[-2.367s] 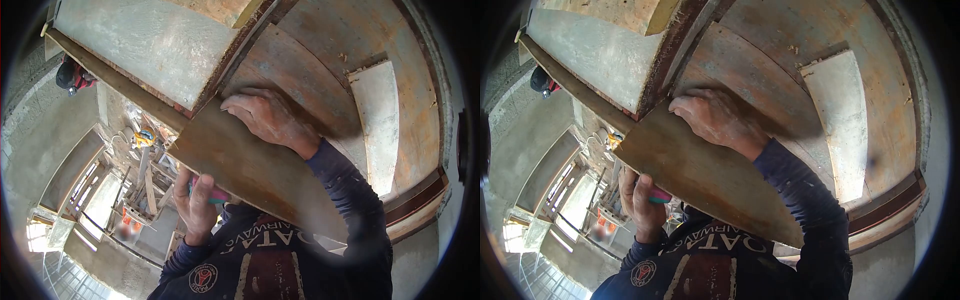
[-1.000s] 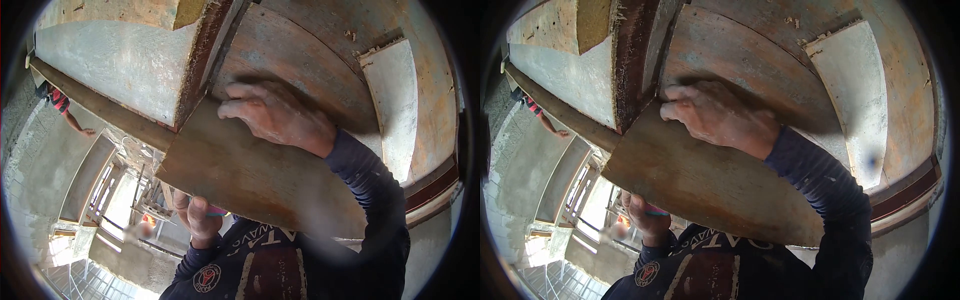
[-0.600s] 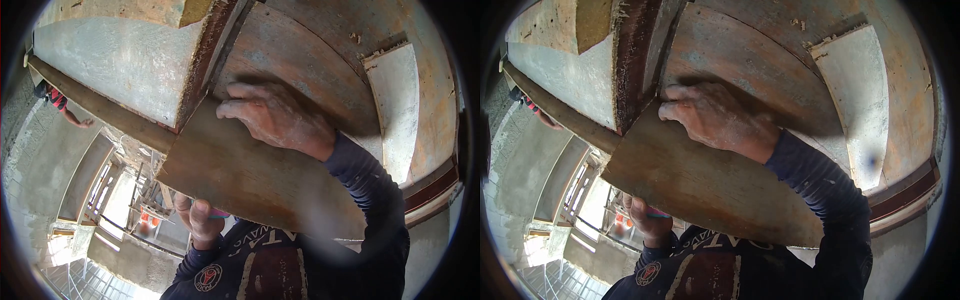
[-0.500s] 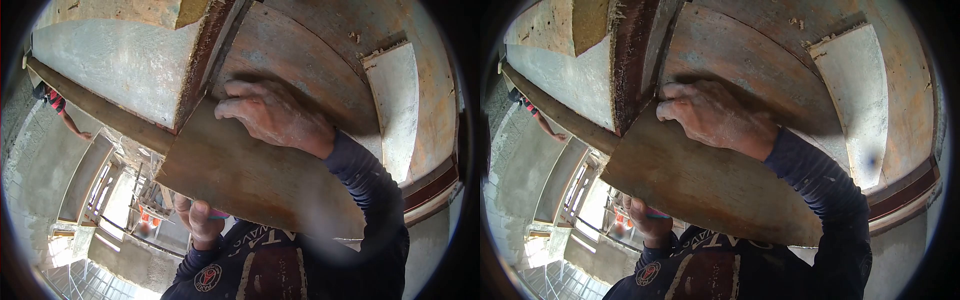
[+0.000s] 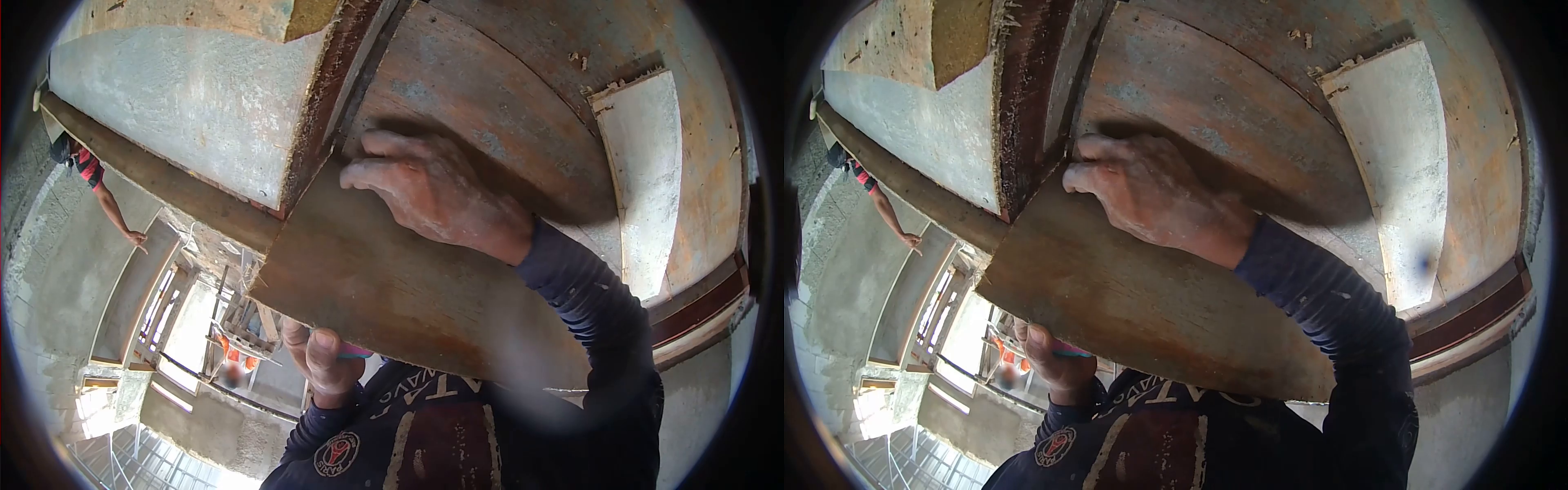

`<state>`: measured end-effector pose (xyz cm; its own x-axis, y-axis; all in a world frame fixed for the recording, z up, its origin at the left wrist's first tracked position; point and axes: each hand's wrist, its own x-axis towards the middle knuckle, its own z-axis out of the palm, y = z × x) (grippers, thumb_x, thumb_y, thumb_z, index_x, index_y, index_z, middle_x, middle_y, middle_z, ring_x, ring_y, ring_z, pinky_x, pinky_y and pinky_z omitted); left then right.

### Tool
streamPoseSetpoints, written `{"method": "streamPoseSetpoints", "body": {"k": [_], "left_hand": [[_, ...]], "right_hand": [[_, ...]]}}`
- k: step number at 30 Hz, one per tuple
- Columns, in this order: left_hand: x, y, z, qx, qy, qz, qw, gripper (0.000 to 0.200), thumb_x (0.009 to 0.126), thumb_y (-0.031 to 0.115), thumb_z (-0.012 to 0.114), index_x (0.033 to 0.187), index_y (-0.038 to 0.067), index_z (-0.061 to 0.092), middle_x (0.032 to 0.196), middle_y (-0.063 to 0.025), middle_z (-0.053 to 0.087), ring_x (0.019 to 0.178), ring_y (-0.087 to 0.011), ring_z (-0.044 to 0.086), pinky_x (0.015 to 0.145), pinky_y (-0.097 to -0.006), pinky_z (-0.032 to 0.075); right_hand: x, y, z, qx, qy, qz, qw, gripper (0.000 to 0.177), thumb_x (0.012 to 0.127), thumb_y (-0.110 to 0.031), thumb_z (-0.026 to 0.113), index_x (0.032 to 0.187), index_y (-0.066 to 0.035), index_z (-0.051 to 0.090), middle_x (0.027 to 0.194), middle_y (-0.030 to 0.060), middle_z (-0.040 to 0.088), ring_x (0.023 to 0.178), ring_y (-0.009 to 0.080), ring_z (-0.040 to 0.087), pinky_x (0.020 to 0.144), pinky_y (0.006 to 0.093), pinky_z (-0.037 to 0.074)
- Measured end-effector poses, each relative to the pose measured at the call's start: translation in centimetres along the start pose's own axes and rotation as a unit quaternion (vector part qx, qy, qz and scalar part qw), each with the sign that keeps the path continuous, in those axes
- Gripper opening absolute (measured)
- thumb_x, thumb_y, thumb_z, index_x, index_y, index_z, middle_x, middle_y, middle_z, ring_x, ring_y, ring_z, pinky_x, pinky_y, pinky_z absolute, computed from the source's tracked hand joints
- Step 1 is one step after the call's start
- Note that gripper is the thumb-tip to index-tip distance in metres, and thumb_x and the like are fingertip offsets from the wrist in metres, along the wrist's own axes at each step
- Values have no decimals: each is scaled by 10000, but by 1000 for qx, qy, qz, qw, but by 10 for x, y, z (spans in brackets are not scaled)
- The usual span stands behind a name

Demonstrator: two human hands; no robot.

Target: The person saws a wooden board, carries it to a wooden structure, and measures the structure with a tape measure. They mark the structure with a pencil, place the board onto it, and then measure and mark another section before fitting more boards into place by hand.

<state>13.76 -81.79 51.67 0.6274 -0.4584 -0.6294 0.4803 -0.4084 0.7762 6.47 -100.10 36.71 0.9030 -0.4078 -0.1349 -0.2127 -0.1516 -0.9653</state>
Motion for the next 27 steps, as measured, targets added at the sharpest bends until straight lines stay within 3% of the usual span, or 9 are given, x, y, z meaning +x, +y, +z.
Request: {"method": "streamPoseSetpoints", "body": {"k": [2,6,8,11,18,21,27], "left_hand": [[0,0,0,5,12,1,1000,618,860,376,697,1320,16,495,1245,-110,587,1149,-267,577,979,-414,477],[-1,-2,2,1,36,4,999,614,853,372,705,1310,17,500,1235,-108,590,1137,-264,583,976,-413,480],[-2,0,2,4,29,-6,1000,623,853,373,705,1318,16,492,1239,-109,587,1137,-263,582,976,-412,480],[-2,-1,-2,8,24,-6,1000,635,854,376,705,1325,13,482,1246,-111,582,1137,-264,582,974,-413,482],[-3,-2,-4,-5,9,-3,1000,636,857,375,697,1330,15,471,1268,-116,564,1165,-273,563,987,-422,471],[-3,-4,-4,-29,2,8,1000,650,859,378,695,1343,13,460,1282,-117,555,1182,-277,551,998,-425,465],[-2,-3,0,-14,17,0,1000,646,850,373,694,1341,21,465,1273,-117,561,1166,-278,558,990,-429,469]], "right_hand": [[-2,1,-6,-12,-49,11,999,245,819,-2,574,997,-108,706,1015,83,625,891,291,654,806,417,525],[2,0,-5,-7,-60,22,998,244,818,-5,577,993,-114,708,1014,80,626,889,292,655,801,413,529],[1,1,5,-17,-2,5,1000,239,816,-4,578,986,-113,707,1012,79,627,890,288,654,799,405,531],[-3,3,-5,-8,-54,19,998,229,820,-9,571,979,-109,703,1009,77,627,895,285,654,796,404,530],[0,2,0,-8,-10,7,1000,214,836,-31,559,976,-102,704,1010,78,627,900,280,655,793,408,528],[-1,2,-5,-9,-56,2,998,209,835,-29,561,972,-98,703,1013,79,627,901,282,655,799,412,526],[0,3,1,-5,-2,2,1000,209,832,-24,560,967,-98,703,1017,79,625,897,285,654,806,423,522]]}}
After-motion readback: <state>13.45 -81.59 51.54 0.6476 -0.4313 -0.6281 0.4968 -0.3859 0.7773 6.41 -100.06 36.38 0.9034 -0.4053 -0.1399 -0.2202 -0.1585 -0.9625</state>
